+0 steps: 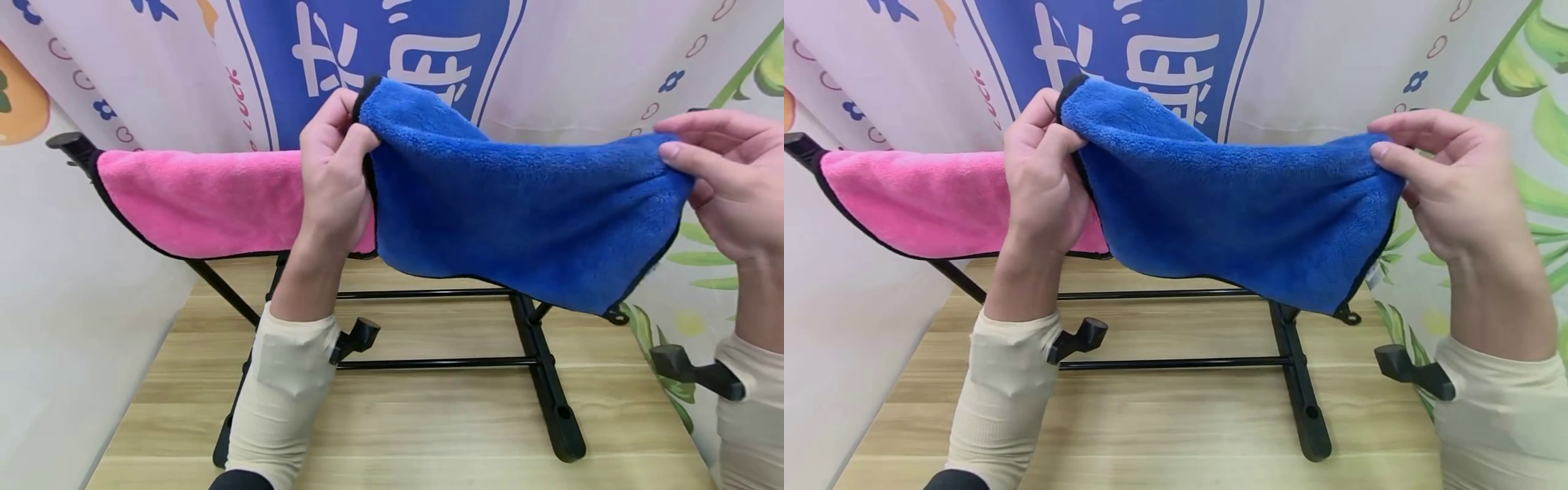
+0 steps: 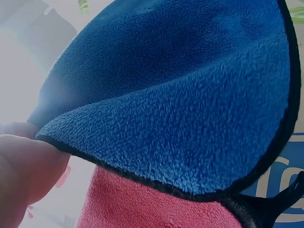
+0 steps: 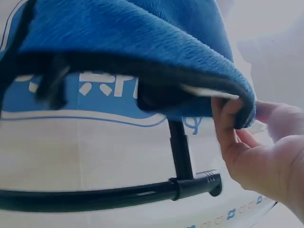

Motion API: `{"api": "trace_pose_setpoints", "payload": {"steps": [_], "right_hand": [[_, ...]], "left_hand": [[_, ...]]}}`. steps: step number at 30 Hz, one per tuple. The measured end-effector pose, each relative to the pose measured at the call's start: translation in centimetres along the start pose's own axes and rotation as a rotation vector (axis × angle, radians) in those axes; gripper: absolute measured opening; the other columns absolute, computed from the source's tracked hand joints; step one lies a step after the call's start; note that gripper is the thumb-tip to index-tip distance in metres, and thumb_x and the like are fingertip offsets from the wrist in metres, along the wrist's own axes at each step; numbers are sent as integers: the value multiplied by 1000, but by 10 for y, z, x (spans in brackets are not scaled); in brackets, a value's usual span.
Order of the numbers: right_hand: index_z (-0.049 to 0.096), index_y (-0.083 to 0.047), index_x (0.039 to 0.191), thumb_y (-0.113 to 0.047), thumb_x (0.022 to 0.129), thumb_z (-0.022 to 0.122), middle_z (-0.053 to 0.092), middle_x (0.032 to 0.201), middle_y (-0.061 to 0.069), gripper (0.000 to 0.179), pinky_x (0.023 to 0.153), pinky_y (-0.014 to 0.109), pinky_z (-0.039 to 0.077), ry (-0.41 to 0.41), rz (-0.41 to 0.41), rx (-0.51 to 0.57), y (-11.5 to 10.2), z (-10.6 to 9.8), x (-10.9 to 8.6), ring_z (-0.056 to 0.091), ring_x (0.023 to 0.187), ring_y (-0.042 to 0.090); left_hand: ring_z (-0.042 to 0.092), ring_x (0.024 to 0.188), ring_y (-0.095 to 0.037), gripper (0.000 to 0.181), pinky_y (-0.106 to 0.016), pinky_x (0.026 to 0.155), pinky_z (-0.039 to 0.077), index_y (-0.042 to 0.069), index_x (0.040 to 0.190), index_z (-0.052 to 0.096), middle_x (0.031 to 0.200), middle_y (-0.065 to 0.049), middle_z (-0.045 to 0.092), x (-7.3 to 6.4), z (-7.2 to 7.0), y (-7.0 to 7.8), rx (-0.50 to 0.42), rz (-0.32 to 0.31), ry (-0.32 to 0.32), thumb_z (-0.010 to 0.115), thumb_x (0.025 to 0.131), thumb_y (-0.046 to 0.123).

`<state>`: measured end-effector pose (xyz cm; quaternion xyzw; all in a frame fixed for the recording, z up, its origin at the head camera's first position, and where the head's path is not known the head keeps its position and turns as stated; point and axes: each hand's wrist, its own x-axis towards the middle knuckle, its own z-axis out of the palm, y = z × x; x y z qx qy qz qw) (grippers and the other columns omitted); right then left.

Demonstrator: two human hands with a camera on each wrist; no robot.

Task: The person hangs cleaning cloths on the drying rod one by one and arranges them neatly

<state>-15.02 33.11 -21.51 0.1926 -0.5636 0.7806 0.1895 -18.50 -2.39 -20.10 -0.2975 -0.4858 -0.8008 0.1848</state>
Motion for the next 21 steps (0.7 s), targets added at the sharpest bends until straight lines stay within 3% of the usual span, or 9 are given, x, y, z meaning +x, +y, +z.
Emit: {"api": "trace_pose_setpoints", "payload": {"steps": [3,6,11,16,21], "right_hand": [[63,23,108,29,90,53,66,89,24,21,63,31,63,106,-65,146,3,5,6,71,73,30],[59,20,111,29,89,53,62,94,23,25,69,32,64,176,-110,193,5,7,9,69,82,32],[58,11,112,26,86,58,57,102,20,30,83,29,59,247,-152,144,6,5,16,59,101,31],[59,11,110,29,84,56,56,103,18,32,88,28,55,300,-159,157,5,8,25,57,104,30],[64,14,111,27,86,61,54,111,17,28,101,29,54,327,-151,-10,1,22,29,65,102,30]], "left_hand": [[52,90,-23,30,-32,82,43,2,86,56,88,-8,51,1,0,0,7,-18,-19,33,95,-15],[52,93,-23,29,-32,84,42,2,89,56,90,-8,50,2,0,0,26,-30,-36,33,94,-15],[50,98,-22,27,-30,85,42,1,89,55,90,-8,49,7,1,2,37,-43,-54,33,92,-15],[50,94,-21,26,-29,81,42,1,84,53,86,-8,49,12,3,5,47,-53,-37,36,92,-16],[59,88,-22,20,-26,83,49,-2,89,58,92,-11,59,18,3,8,202,-125,-27,44,95,-14]]}}
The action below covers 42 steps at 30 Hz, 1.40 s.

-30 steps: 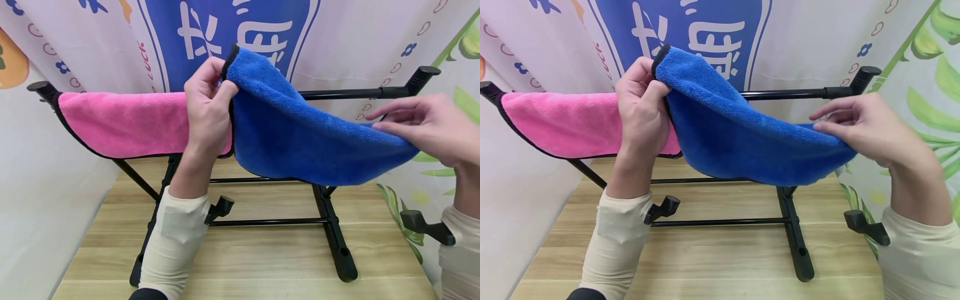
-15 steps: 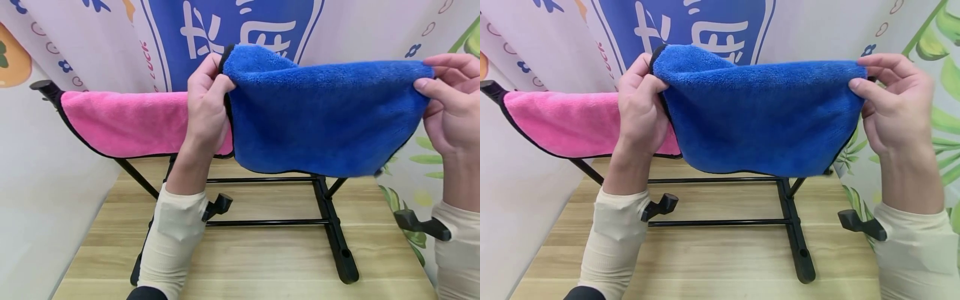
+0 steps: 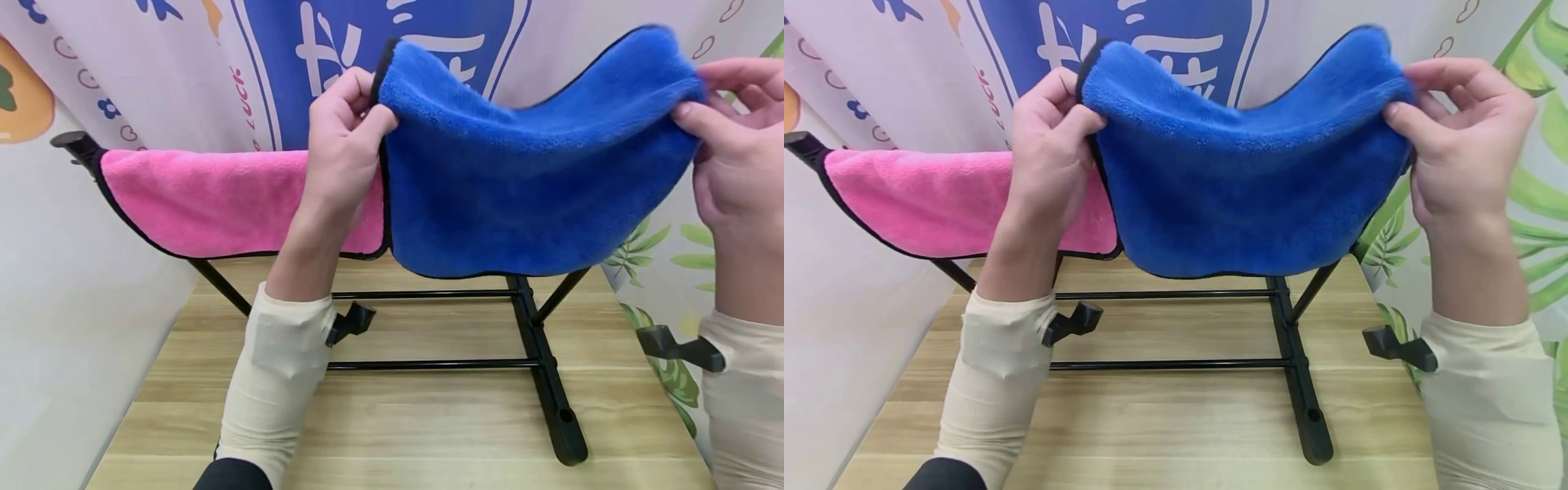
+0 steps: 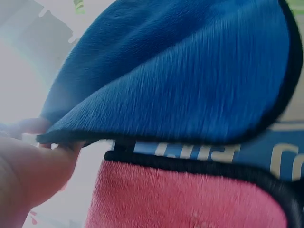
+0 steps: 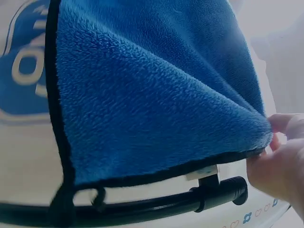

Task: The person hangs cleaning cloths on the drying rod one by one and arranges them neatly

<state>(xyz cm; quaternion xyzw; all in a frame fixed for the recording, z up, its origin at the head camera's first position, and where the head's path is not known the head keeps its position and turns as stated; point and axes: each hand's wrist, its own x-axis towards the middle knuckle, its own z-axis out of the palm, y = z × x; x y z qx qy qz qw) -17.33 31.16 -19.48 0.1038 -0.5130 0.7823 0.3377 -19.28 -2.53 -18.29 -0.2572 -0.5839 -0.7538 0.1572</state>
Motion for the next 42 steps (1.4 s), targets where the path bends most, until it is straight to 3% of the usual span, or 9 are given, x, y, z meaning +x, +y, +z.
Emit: {"api": "trace_pose_setpoints", "payload": {"steps": [4,9,13,17,21,29,31,37,42], "right_hand": [[71,9,106,19,84,71,63,108,12,24,98,22,53,-10,34,-193,-2,5,-3,71,101,21],[78,-6,104,6,86,77,68,105,0,21,83,9,53,-36,-1,-595,-3,5,-7,67,82,11],[79,-20,104,-9,92,76,63,102,-16,17,65,4,44,-26,-118,-962,-2,5,-10,46,57,2],[79,-23,95,-13,93,73,60,94,-24,12,56,3,36,-27,-233,-1047,3,5,-10,38,48,-2],[78,-26,85,-13,91,73,59,81,-31,15,51,7,30,-49,-317,-1054,6,2,-7,35,45,-4],[77,7,94,-14,93,67,47,80,-48,23,64,7,34,-166,-412,-1183,6,-4,-12,40,59,-24],[77,6,94,-14,94,65,57,82,-40,24,67,5,33,-201,-443,-1215,6,-6,-13,39,63,-27],[76,8,97,-11,92,55,74,95,27,29,73,5,28,-308,-536,-1275,5,-11,-19,36,79,-30],[77,7,104,-11,85,55,74,100,29,34,81,11,28,-316,-577,-1237,7,-18,-25,39,94,-24]], "left_hand": [[69,92,-20,11,-22,87,57,-6,100,68,108,-15,69,1,-2,0,297,-1,-6,57,95,-9],[64,82,-17,13,-18,78,54,-5,104,73,95,-14,67,-1,-4,-1,703,168,12,66,95,-1],[59,76,-17,16,-19,73,50,-6,110,69,89,-15,67,-1,-5,0,840,233,17,68,96,2],[60,78,-19,16,-21,75,51,-7,109,65,91,-17,69,0,-5,-1,912,258,17,68,97,3],[61,83,-22,12,-24,80,53,-5,105,70,95,-17,71,3,-3,-1,972,183,-14,67,99,5],[64,101,-27,16,-34,90,53,-1,107,77,104,-16,74,5,-3,-1,1148,73,-162,67,100,9],[60,104,-28,18,-36,92,51,0,108,78,104,-15,71,4,-4,0,1189,62,-187,67,101,11],[53,102,-29,22,-36,87,46,-2,109,79,101,-15,61,-2,-7,2,1236,71,-227,64,103,13],[53,105,-29,23,-37,89,46,-1,112,78,106,-15,66,-8,-10,2,1227,102,-237,63,103,14]]}}
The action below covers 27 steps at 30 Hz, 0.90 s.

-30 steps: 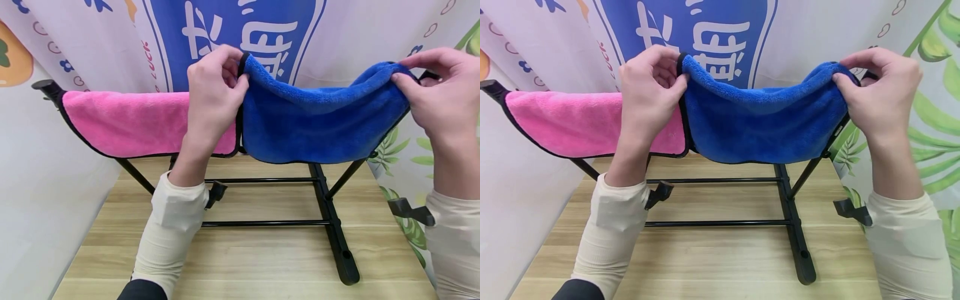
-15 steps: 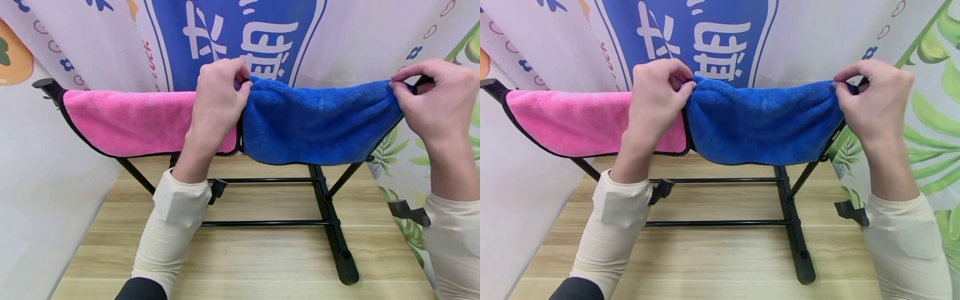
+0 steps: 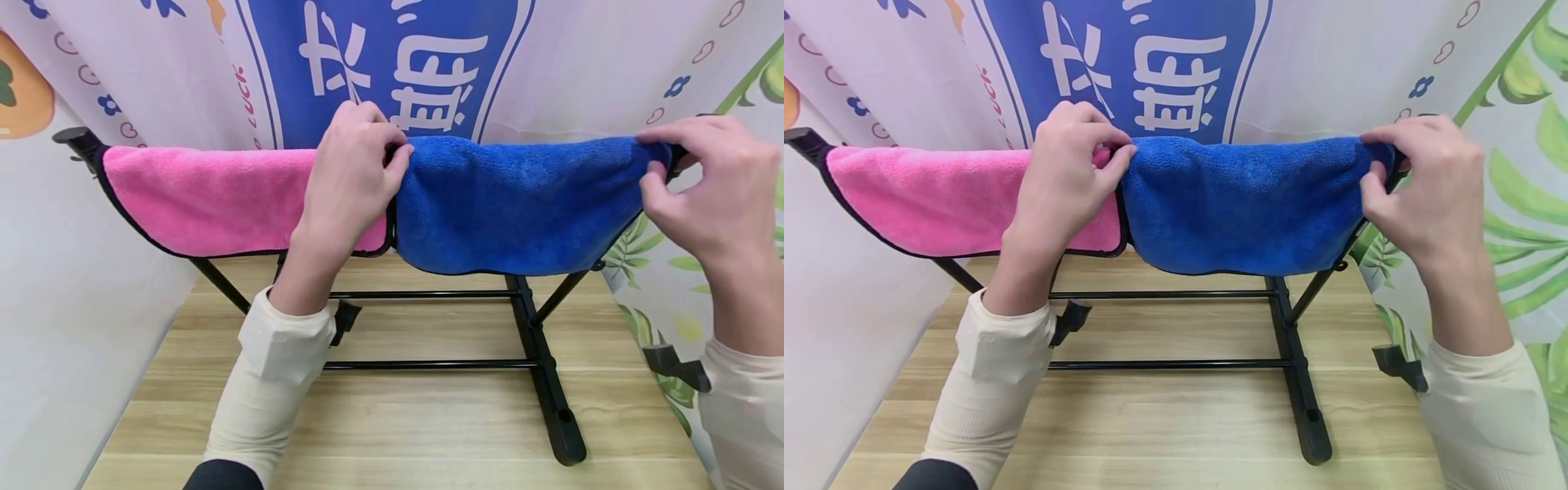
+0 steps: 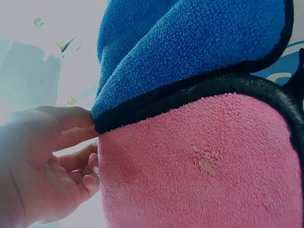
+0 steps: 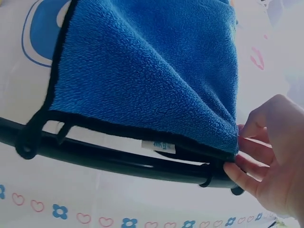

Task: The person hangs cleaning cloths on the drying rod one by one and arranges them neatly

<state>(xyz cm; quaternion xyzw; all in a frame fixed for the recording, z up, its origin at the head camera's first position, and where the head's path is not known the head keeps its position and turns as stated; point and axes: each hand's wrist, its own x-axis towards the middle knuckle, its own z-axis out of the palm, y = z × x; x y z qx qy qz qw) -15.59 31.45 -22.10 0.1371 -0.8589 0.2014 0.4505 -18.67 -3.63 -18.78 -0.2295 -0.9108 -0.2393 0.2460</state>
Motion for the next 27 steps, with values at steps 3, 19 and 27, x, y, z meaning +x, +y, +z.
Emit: {"api": "trace_pose_setpoints", "payload": {"steps": [3,19,27], "right_hand": [[76,8,108,-10,86,59,74,105,28,33,89,11,35,49,7,74,2,1,-6,45,99,-20],[76,-8,113,-3,86,75,64,98,-18,27,72,4,51,241,417,292,4,9,-39,67,86,-1],[75,-10,112,2,85,76,70,84,-17,29,66,7,50,189,520,369,6,9,-38,66,75,-1]], "left_hand": [[54,106,-30,22,-38,91,47,-3,112,77,109,-16,67,-6,1,-1,-25,29,46,66,101,14],[66,73,-25,16,-34,69,57,-5,99,69,85,-16,72,-40,19,-10,-209,22,249,76,94,8],[70,74,-23,24,-33,73,61,-5,105,66,90,-16,75,-41,23,-13,-360,-24,224,80,91,7]]}}
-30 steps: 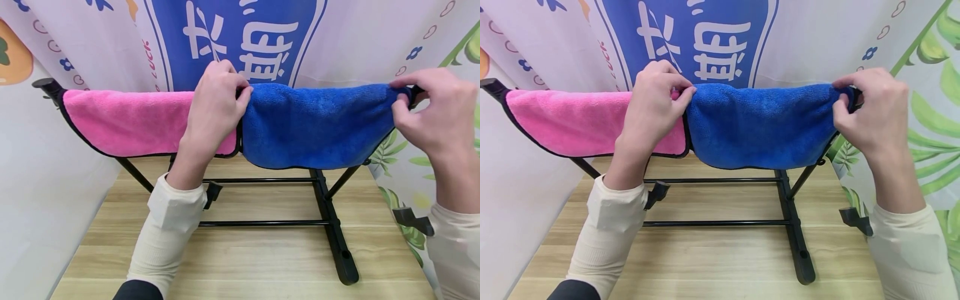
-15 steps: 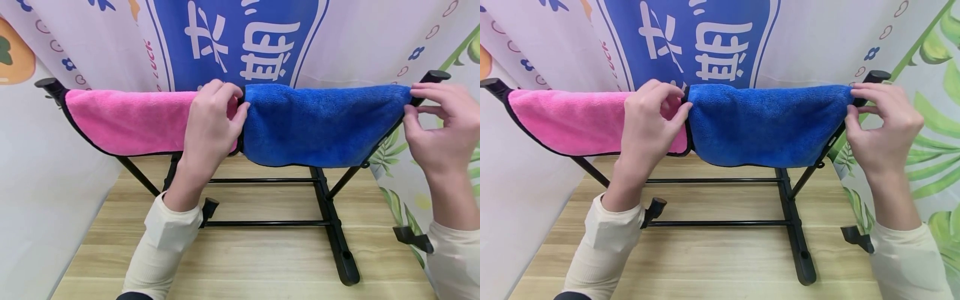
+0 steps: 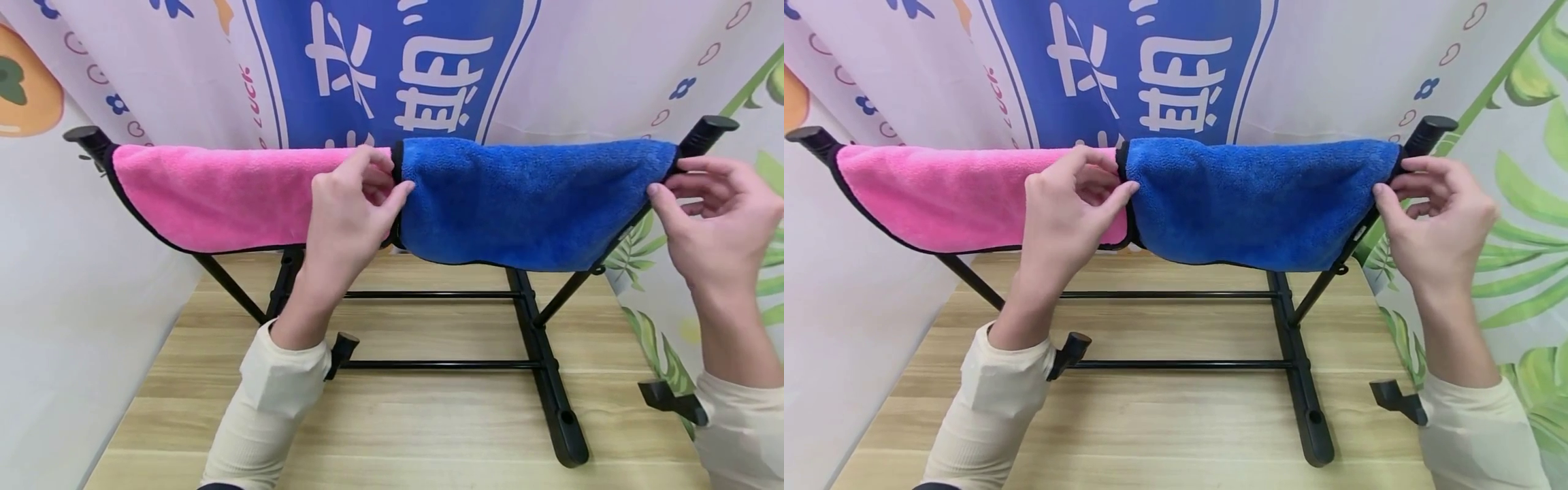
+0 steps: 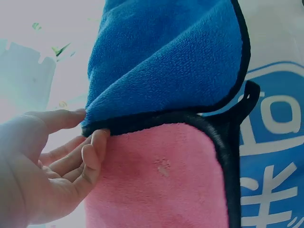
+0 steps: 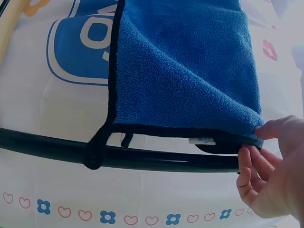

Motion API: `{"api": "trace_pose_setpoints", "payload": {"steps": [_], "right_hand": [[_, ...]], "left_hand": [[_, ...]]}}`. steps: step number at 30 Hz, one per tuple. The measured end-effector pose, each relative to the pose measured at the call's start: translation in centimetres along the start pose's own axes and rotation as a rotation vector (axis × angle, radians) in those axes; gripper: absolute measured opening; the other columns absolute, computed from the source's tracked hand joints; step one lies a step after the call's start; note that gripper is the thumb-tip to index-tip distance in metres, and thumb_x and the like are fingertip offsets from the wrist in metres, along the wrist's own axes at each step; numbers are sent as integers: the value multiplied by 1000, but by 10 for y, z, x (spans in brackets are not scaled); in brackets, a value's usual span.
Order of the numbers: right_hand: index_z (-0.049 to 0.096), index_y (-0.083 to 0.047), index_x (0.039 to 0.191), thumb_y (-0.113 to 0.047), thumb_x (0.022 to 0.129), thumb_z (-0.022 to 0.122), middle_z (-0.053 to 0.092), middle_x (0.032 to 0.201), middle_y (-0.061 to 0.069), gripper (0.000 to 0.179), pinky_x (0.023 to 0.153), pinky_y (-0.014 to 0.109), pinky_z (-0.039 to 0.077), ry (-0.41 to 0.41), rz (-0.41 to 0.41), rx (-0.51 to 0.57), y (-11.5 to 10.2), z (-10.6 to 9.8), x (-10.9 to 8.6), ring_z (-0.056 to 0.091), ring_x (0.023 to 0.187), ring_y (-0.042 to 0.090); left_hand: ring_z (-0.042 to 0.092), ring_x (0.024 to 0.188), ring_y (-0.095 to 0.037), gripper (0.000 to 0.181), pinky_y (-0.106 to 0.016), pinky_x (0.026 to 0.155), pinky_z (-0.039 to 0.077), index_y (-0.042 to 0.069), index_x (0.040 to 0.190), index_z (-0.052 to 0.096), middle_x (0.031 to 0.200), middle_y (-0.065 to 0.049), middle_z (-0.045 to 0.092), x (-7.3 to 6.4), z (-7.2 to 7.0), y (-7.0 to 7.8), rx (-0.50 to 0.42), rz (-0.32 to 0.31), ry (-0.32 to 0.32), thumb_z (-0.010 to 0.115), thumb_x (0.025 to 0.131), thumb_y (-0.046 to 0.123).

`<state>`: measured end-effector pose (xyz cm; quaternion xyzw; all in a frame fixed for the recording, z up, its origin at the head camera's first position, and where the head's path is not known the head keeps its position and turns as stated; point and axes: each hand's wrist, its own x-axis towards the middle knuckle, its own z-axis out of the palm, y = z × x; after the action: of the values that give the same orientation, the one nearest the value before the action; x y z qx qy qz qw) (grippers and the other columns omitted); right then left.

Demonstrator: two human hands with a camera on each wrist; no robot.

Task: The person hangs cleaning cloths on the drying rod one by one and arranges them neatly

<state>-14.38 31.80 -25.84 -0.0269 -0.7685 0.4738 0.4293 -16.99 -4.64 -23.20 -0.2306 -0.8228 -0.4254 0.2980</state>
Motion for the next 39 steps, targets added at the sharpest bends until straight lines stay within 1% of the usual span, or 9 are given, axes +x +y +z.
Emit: {"api": "trace_pose_setpoints", "payload": {"steps": [2,7,9,16,24,29,33,36,39], "right_hand": [[75,-8,107,9,83,74,70,81,-11,29,64,8,50,-3,24,141,0,1,1,65,72,3],[71,5,99,23,79,66,66,83,10,27,60,14,53,5,68,595,0,2,2,61,64,15],[70,6,100,23,80,66,65,87,13,26,59,15,54,11,82,644,-3,1,4,60,64,16],[70,7,104,13,88,71,63,96,15,17,66,15,56,80,167,637,-14,1,23,61,76,20],[72,7,99,7,88,75,64,91,12,11,62,14,50,121,234,661,-17,0,41,58,70,16],[72,6,97,6,88,77,65,90,12,10,62,14,52,134,247,657,-20,0,43,61,69,16],[74,5,99,5,86,78,66,93,11,14,69,12,56,123,272,618,-22,0,38,66,74,16],[75,6,102,6,85,79,67,94,11,18,75,13,58,83,268,576,-21,-2,31,68,77,16],[76,4,104,8,85,78,68,95,9,20,76,12,57,34,271,514,-19,-5,23,67,78,14]], "left_hand": [[70,75,-23,26,-33,74,62,-5,108,65,90,-16,75,0,1,-2,-37,-21,0,81,90,7],[70,75,-21,28,-30,74,61,-3,106,64,88,-14,74,3,-2,0,-137,-31,-28,83,87,5],[69,74,-20,27,-27,72,60,-3,105,64,87,-13,74,6,-4,2,-186,-32,-40,83,87,4],[69,75,-17,19,-25,72,60,-6,103,70,88,-15,73,19,-7,6,-313,-35,-11,80,88,0],[67,72,-14,13,-23,71,59,-6,98,74,89,-13,74,31,-11,7,-272,-42,71,79,90,3],[66,66,-16,11,-24,66,59,-6,96,74,86,-14,73,36,-11,8,-318,-76,100,78,91,2],[68,65,-18,11,-23,64,60,-5,98,74,89,-16,74,36,-11,9,-356,-141,64,77,91,2],[69,72,-18,14,-23,69,60,-4,101,75,93,-15,74,34,-13,11,-332,-175,14,79,90,3],[70,77,-18,17,-23,74,60,-3,103,75,94,-14,74,32,-13,11,-295,-181,-31,81,89,3]]}}
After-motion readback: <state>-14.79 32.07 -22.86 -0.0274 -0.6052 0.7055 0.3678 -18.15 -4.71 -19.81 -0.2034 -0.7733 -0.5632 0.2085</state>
